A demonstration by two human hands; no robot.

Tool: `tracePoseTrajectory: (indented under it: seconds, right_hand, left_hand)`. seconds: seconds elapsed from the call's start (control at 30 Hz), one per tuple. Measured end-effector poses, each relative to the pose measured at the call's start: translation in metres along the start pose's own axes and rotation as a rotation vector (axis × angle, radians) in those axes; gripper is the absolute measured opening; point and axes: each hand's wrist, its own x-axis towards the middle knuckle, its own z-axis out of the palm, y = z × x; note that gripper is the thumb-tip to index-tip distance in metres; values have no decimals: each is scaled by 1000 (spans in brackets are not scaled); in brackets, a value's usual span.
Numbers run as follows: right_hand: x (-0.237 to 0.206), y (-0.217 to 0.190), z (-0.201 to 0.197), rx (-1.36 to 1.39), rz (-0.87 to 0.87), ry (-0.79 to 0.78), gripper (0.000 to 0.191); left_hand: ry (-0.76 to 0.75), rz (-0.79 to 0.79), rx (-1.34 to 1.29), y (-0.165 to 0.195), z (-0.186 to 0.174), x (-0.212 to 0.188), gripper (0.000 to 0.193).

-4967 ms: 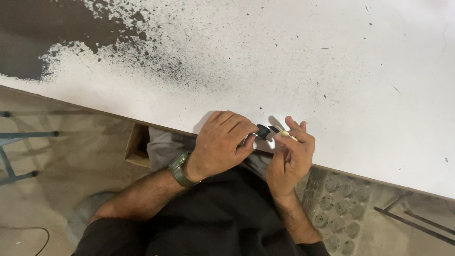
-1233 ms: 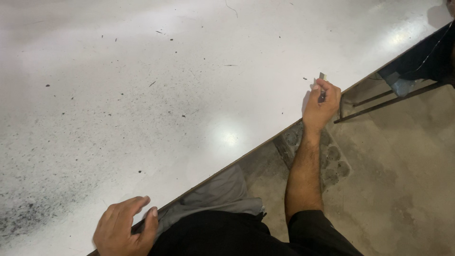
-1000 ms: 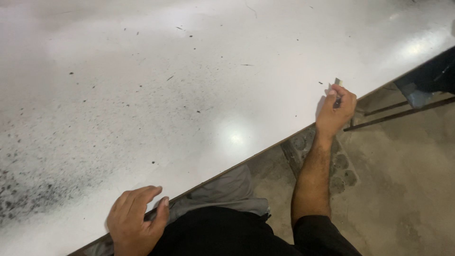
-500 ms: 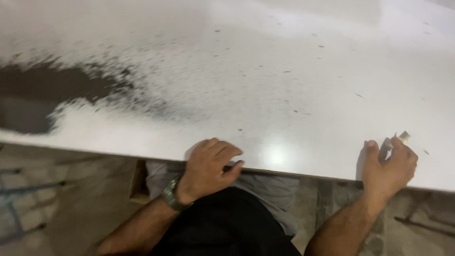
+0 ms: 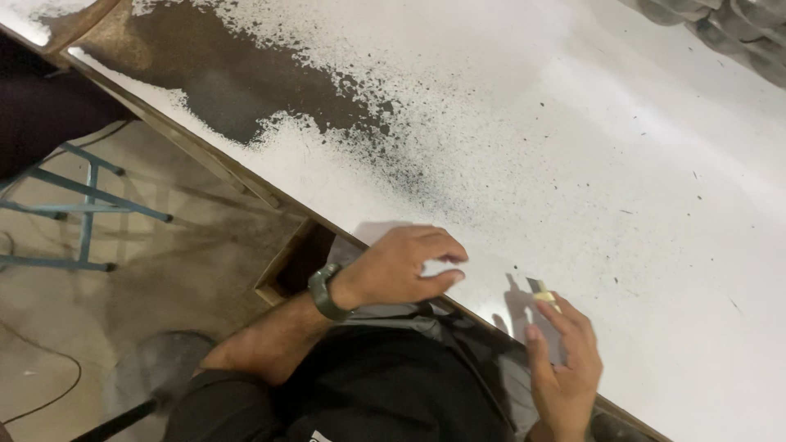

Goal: The person sits at a white workbench assembling small black plastic motor components, pressing parts together by hand and using a small wooden stick to seat pieces. Finished assemblies are set aside on the table as the person works through the parts one at a time.

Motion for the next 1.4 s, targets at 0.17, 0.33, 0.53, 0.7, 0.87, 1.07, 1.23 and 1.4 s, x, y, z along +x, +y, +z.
tracePoseTrajectory:
  seconds: [0.17, 0.33, 0.53, 0.7, 0.87, 1.07, 1.23, 1.4]
  right_hand:
    - [4, 30, -15, -207, -16, 183, 17]
    - [1, 42, -12, -305, 26, 189, 20]
    - [-6, 51, -12, -180, 99, 230, 25]
    - [-10, 51, -13, -122, 136, 259, 26]
    - [-10, 40, -10, -102, 146, 320, 21]
    - [-8, 47, -14, 227, 142, 465, 27]
    - [-14, 52, -4, 407, 18, 428, 26]
    - [-19, 49, 2, 389, 63, 527, 31]
  left_hand:
    - [342, 56, 461, -28, -57, -12, 45]
    - [255, -139, 751, -49, -72, -7, 66]
    - [249, -84, 520, -71, -69, -24, 49]
    - [485, -80, 823, -87, -140, -7, 65]
    - [340, -61, -150, -102, -181, 56, 91]
    - [-18, -336, -8, -47, -105, 41, 110]
    - [-77, 164, 391, 16, -14, 76, 127]
    - [-172, 101, 284, 44, 66, 73, 92]
